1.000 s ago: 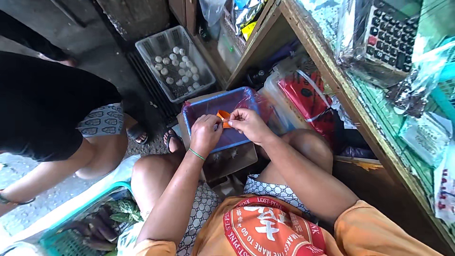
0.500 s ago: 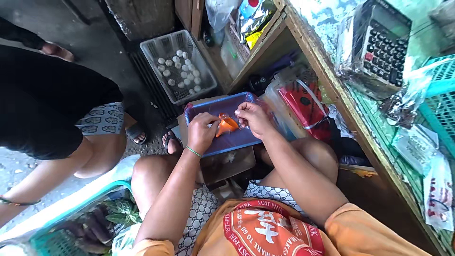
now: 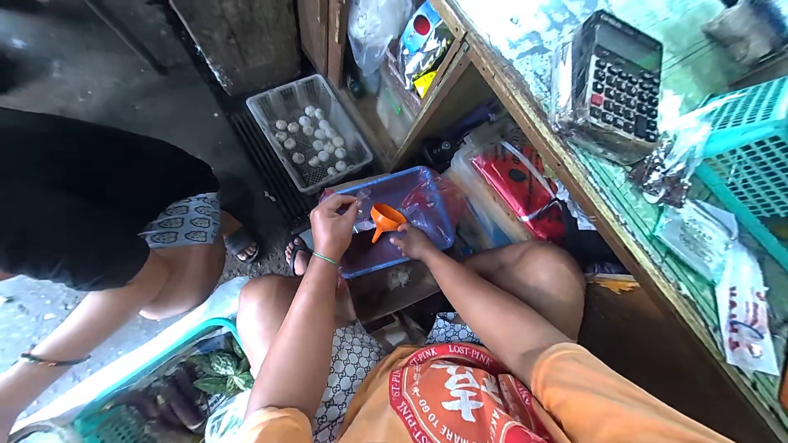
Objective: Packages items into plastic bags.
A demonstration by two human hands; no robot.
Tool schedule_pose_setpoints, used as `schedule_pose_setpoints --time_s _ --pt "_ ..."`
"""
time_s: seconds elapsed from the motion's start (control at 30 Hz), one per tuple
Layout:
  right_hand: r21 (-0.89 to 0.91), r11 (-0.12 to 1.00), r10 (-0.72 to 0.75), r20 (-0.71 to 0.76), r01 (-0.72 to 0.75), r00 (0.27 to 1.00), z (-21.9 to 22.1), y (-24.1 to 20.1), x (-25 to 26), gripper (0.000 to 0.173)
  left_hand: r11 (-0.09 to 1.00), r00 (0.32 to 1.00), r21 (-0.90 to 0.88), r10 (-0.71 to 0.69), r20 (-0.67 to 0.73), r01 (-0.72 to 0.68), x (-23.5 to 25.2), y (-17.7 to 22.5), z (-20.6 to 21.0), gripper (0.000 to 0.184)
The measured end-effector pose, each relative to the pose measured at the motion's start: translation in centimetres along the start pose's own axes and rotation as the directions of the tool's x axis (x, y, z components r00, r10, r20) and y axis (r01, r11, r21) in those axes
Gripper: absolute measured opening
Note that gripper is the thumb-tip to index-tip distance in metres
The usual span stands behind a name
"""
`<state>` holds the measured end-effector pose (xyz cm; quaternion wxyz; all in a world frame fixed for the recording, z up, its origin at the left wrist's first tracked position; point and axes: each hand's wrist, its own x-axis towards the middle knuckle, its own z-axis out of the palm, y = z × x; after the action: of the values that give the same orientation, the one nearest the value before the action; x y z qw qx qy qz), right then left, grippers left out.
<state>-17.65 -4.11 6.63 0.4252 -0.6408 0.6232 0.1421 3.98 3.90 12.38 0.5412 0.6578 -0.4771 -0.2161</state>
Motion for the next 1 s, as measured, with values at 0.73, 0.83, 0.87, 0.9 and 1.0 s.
schedule_pose_setpoints --time_s 0.73,0.83,0.87,0.9,1.0 --pt "0.376 0.641 -0.317 -0.665 0.670 0.676 -9.1 -3.9 -16.0 0.017 1.000 1.000 0.008 0.014 0.025 -0.014 -0.1 0.3 0.3 0.005" --pt "0.487 0.550 -0.295 -0.647 0.678 0.704 -9.0 -4.3 -15.6 0.017 0.999 0.999 -0.003 0.037 0.023 -0.037 -0.2 0.3 0.5 0.005" --pt "0.512 0.541 -0.283 -0.636 0.667 0.718 -8.8 -4.4 -15.4 0.016 0.999 0.999 -0.004 0.037 0.022 -0.037 -0.1 0.4 0.5 0.004" --pt "0.523 0.543 -0.275 -0.628 0.657 0.728 -8.7 -4.5 -15.1 0.016 0.999 0.999 -0.003 0.038 0.020 -0.038 -0.1 0.4 0.5 0.004" --pt "0.528 0.563 -0.273 -0.607 0.636 0.746 -8.2 -4.6 -14.5 0.016 0.999 0.999 0.005 0.048 0.016 -0.048 -0.2 0.4 0.4 0.003"
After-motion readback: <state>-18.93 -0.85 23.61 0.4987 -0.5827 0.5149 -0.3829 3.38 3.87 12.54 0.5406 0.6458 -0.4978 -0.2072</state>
